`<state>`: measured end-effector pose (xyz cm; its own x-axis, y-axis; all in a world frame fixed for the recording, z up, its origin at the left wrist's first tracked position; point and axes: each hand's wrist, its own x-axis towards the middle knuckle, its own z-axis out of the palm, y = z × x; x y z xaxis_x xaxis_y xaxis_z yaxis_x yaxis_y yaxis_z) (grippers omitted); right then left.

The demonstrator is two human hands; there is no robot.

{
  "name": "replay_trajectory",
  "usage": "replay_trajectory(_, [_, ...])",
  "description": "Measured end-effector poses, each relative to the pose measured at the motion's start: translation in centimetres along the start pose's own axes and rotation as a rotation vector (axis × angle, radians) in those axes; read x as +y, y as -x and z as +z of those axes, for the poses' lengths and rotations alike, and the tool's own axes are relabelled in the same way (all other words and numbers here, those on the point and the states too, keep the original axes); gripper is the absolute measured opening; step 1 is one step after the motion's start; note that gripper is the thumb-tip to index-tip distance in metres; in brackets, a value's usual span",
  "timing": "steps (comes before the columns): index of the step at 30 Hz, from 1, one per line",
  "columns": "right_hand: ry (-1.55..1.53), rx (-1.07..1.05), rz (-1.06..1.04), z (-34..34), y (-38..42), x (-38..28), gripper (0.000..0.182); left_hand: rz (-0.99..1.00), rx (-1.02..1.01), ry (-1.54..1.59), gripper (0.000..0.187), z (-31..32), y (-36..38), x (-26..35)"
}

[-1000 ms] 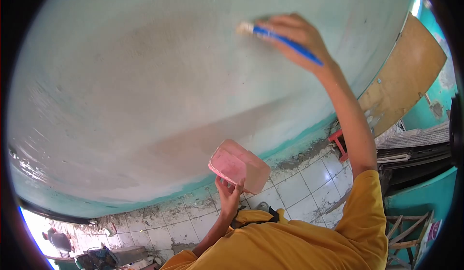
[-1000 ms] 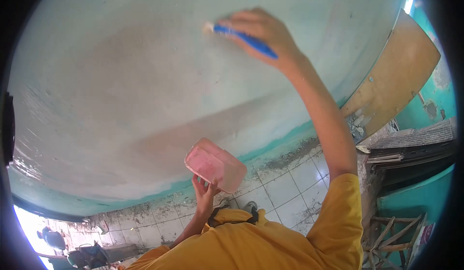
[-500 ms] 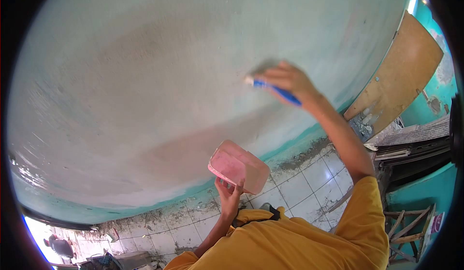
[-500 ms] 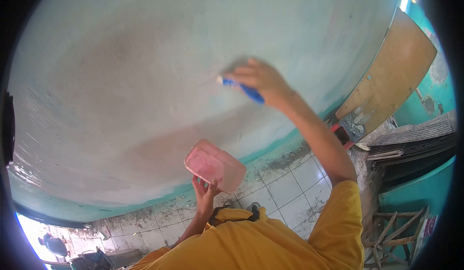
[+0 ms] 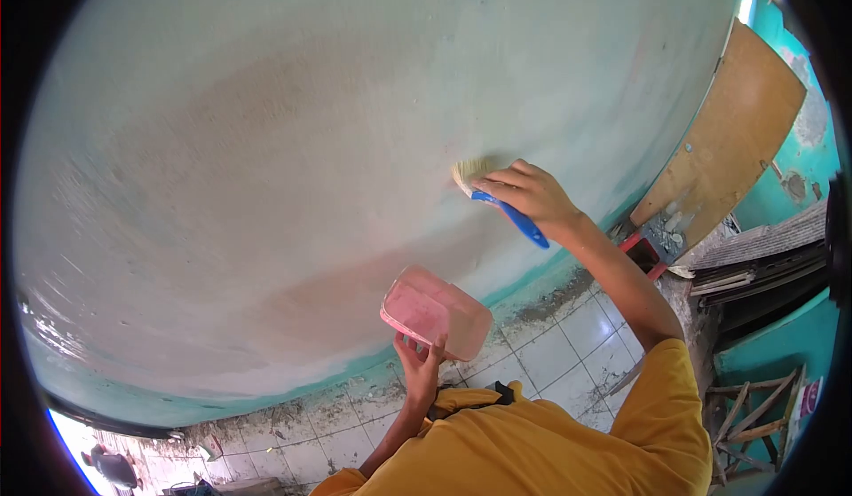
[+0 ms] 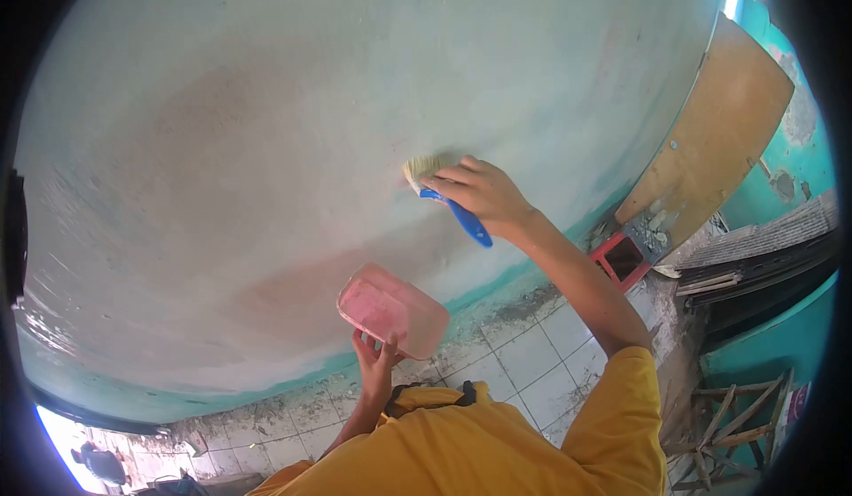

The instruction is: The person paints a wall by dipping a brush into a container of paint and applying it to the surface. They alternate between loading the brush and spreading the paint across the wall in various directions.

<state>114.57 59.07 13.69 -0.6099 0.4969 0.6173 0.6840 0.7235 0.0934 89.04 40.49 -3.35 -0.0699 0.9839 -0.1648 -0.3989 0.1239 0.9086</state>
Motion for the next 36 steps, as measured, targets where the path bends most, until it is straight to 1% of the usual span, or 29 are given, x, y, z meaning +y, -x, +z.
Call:
replay_trajectory(1, [-0.038,0.033,-0.068,-0.4,-0.7,0.8,0.047,0.005,-0.007,-0.002,0.09,-0.1,-0.1,0.0])
replay_trajectory(2, [-0.03,0.039,-0.069,-1.3,-1.4,1.8,0.047,0.02,-0.01,-0.033,0.086,-0.2,-0.2,-0.2])
replay_trajectory(3, [0.045,0.017,-0.054,-3.8,-3.1,1.8,0.039,0.031,-0.013,-0.064,0.082,-0.3,-0.2,-0.3])
replay_trajectory(4, [0.12,-0.006,-0.037,-6.0,-4.6,2.2,0.031,0.035,-0.022,-0.064,0.082,-0.3,-0.2,-0.3])
replay_trajectory(6, [0.131,0.232,-0.058,-8.9,-7.7,5.1,0.028,0.027,-0.027,-0.044,0.082,-0.1,-0.3,-0.4])
replay_trajectory(7, [0.138,0.235,-0.056,-10.2,-9.6,6.0,0.028,0.029,-0.034,-0.045,0.082,0.0,-0.6,-0.2])
replay_trajectory(9, [0.299,0.46,-0.189,-13.2,-11.9,6.8,0.027,0.002,-0.041,-0.05,0.082,0.7,-0.4,0.4])
replay_trajectory(10, [0.305,0.46,-0.191,-13.3,-12.1,6.7,0.027,0.005,-0.046,-0.047,0.082,0.7,-0.6,0.2])
replay_trajectory(12, [0.355,0.606,-0.167,-13.9,-12.1,6.4,0.028,0.019,-0.049,-0.055,0.082,0.9,-0.5,-0.1])
replay_trajectory(13, [0.32,0.577,-0.165,-12.9,-11.0,6.4,0.031,0.023,-0.05,-0.054,0.082,1.0,-0.5,-0.3])
replay_trajectory(15, [0.262,0.347,-0.027,-9.5,-8.0,5.2,0.033,0.014,-0.052,-0.091,0.082,0.9,-0.4,-0.4])
replay_trajectory(16, [0.255,0.241,-0.025,-7.8,-6.3,4.8,0.033,0.016,-0.054,-0.09,0.082,1.1,-0.5,-0.5])
replay_trajectory(17, [0.185,0.221,-0.026,-6.4,-4.9,3.5,0.035,0.008,-0.06,-0.083,0.082,0.9,-0.4,-0.6])
replay_trajectory(18, [0.186,0.221,-0.029,-5.3,-3.8,3.1,0.035,0.0,-0.065,-0.077,0.082,1.0,-0.3,-0.6])
replay_trajectory(20, [0.074,0.078,-0.05,-4.2,-2.2,3.3,0.039,-0.006,-0.059,-0.066,0.082,1.5,-0.3,-0.7])
replay_trajectory(21, [0.04,0.02,-0.022,-5.2,-2.8,3.0,0.04,-0.015,-0.055,-0.059,0.082,1.5,-0.3,-0.5])
replay_trajectory(24, [0.135,0.082,-0.077,-8.6,-6.7,4.6,0.036,-0.018,-0.071,-0.059,0.082,2.1,-0.1,-0.4])
replay_trajectory(26, [0.083,0.368,-0.126,-10.4,-10.5,6.0,0.032,-0.019,-0.075,-0.059,0.082,2.2,-0.1,-0.8])
replay_trajectory(27, [0.085,0.372,-0.127,-12.0,-12.2,6.3,0.032,-0.018,-0.078,-0.061,0.082,2.2,-0.3,-0.9])
replay_trajectory(29, [0.253,0.576,-0.197,-15.0,-14.7,6.9,0.029,-0.008,-0.069,-0.067,0.082,2.7,-0.2,-0.9])
replay_trajectory(32, [0.268,0.639,-0.237,-15.1,-14.3,6.6,0.03,-0.003,-0.047,-0.062,0.082,3.1,0.2,-1.1])
replay_trajectory(34, [0.227,0.453,-0.133,-12.7,-11.3,5.6,0.028,-0.003,-0.039,-0.053,0.082,3.4,0.3,-0.9])
replay_trajectory(36, [0.154,0.254,-0.08,-7.4,-7.8,4.5,0.029,-0.019,-0.017,0.011,0.088,2.7,-0.5,-1.6])
